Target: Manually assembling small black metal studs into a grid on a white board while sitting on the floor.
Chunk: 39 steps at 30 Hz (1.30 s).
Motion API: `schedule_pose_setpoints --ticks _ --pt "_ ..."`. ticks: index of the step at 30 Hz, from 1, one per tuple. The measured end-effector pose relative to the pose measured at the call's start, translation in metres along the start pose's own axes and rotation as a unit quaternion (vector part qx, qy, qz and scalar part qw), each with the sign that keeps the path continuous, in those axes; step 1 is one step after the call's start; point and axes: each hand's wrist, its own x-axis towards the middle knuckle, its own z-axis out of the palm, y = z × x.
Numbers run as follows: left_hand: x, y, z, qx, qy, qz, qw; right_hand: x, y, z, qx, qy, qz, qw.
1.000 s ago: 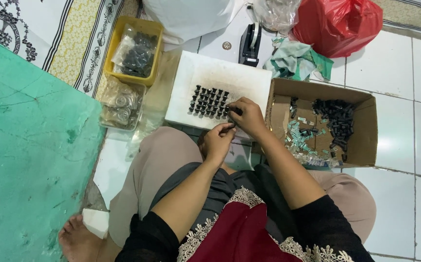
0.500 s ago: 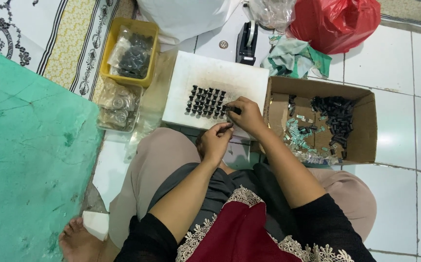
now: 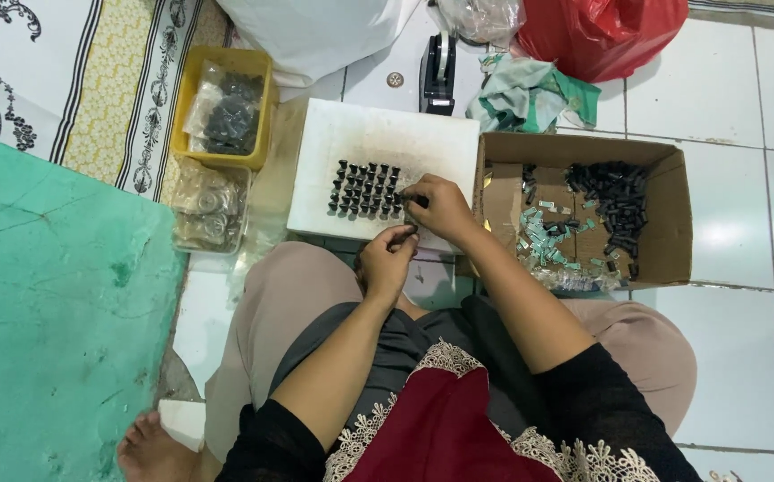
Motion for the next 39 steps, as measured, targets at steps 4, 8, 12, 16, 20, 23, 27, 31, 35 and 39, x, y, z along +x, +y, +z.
schedule_pose_setpoints --ticks 4,8,12,16,20,23,27,31,35,39 --pt "0.002 -0.003 0.0 -0.015 -0.001 0.005 1.0 -0.003 -0.006 -0.003 -0.003 -0.007 -0.008 1.0" --pt "0.0 -0.002 -0.002 -0.02 0.002 0.011 1.0 -0.002 -0.002 -0.001 -0.006 -0.005 -0.023 1.0" --pt "-0.005 0.006 -0.006 -0.008 0.003 0.002 1.0 -0.002 -0.001 0.0 -0.008 -0.002 -0.029 1.0" --pt "-0.006 0.008 -0.007 -0.003 0.001 -0.006 1.0 -0.003 -0.001 -0.002 -0.001 0.0 -0.026 1.0" --pt "-0.003 0.006 -0.004 -0.007 0.002 0.001 1.0 -0.005 0.0 0.0 -0.005 0.012 -0.036 0.999" --pt "0.001 0.003 -0.001 -0.007 0.002 0.002 1.0 -0.005 0.0 0.001 -0.003 0.018 -0.036 0.999" --pt "-0.005 0.011 -0.006 -0.006 0.003 0.004 1.0 -0.006 0.007 0.001 0.012 0.029 -0.028 0.999" --pt "0.007 -0.024 0.015 0.004 -0.003 0.081 0.997 -0.021 0.017 -0.02 -0.007 0.052 -0.011 0.999" --pt "-0.012 -0.019 0.018 0.062 -0.035 0.248 0.966 -0.046 0.036 -0.071 -0.06 0.063 0.0 0.996" --pt "-0.026 -0.024 0.028 0.067 -0.099 0.338 0.934 -0.079 0.101 -0.139 -0.158 0.081 0.06 0.982"
